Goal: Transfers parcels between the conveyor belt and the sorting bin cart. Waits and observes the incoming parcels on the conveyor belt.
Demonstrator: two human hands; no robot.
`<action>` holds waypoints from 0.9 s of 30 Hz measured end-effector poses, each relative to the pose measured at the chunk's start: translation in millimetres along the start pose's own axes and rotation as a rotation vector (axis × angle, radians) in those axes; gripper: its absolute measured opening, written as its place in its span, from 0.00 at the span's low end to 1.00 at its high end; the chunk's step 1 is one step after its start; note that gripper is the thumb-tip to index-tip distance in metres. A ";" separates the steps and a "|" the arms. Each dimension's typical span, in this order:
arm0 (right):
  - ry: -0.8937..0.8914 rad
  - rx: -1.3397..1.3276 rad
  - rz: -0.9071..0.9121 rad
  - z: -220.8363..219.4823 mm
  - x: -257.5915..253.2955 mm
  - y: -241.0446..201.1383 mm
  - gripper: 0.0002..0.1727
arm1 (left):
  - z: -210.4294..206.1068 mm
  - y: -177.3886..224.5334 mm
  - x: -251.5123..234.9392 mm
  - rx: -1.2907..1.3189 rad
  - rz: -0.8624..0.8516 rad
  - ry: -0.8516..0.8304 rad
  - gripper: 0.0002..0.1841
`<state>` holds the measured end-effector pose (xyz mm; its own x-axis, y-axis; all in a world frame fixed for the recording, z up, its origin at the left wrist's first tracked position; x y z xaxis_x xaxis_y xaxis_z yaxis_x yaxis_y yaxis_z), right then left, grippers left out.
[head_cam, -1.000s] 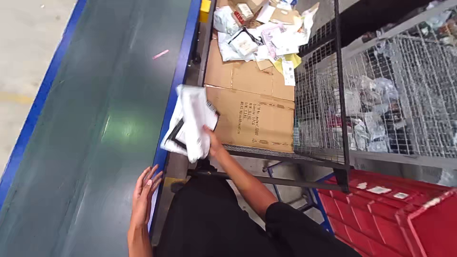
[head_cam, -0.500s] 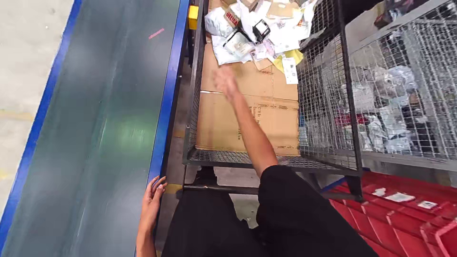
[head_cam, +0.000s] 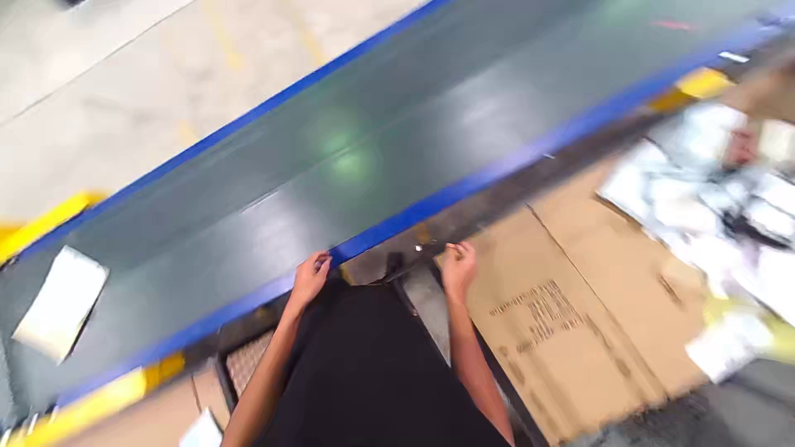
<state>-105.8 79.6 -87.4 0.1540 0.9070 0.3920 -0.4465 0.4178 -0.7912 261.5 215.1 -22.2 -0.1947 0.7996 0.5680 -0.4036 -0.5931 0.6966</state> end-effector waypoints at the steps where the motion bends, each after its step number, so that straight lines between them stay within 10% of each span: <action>1: 0.005 0.058 0.014 -1.6 1.1 -0.4 0.30 | 11.0 -11.6 10.5 0.033 0.062 0.104 0.18; 6: 0.094 0.232 0.083 23.9 -5.5 -8.6 0.33 | 52.7 -83.5 70.3 0.269 0.240 0.687 0.16; 12: 0.312 0.152 0.127 15.6 7.0 -111.6 0.25 | 160.6 -187.0 121.8 0.221 0.449 0.955 0.25; 19: -0.089 0.210 0.457 -154.2 40.2 -169.3 0.27 | 324.0 -303.4 138.7 0.298 0.710 1.201 0.51; 27: -0.899 0.273 0.542 -372.6 179.2 -194.4 0.28 | 368.7 -351.9 99.2 0.446 0.847 0.979 0.62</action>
<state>337.0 180.7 -38.2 -0.7753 0.5502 0.3102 -0.4587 -0.1529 -0.8753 713.8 468.6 -49.4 -0.8576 -0.1918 0.4773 0.4376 -0.7598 0.4809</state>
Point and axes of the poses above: each hand's wrist, its own x-axis away from the middle knuckle, its own z-axis out of the back of the hand, y = z × x, the point moved 3 cm from there along -x, towards the middle knuckle, and after that the axes turned 9 degrees about -y, right-handed, at the moved point
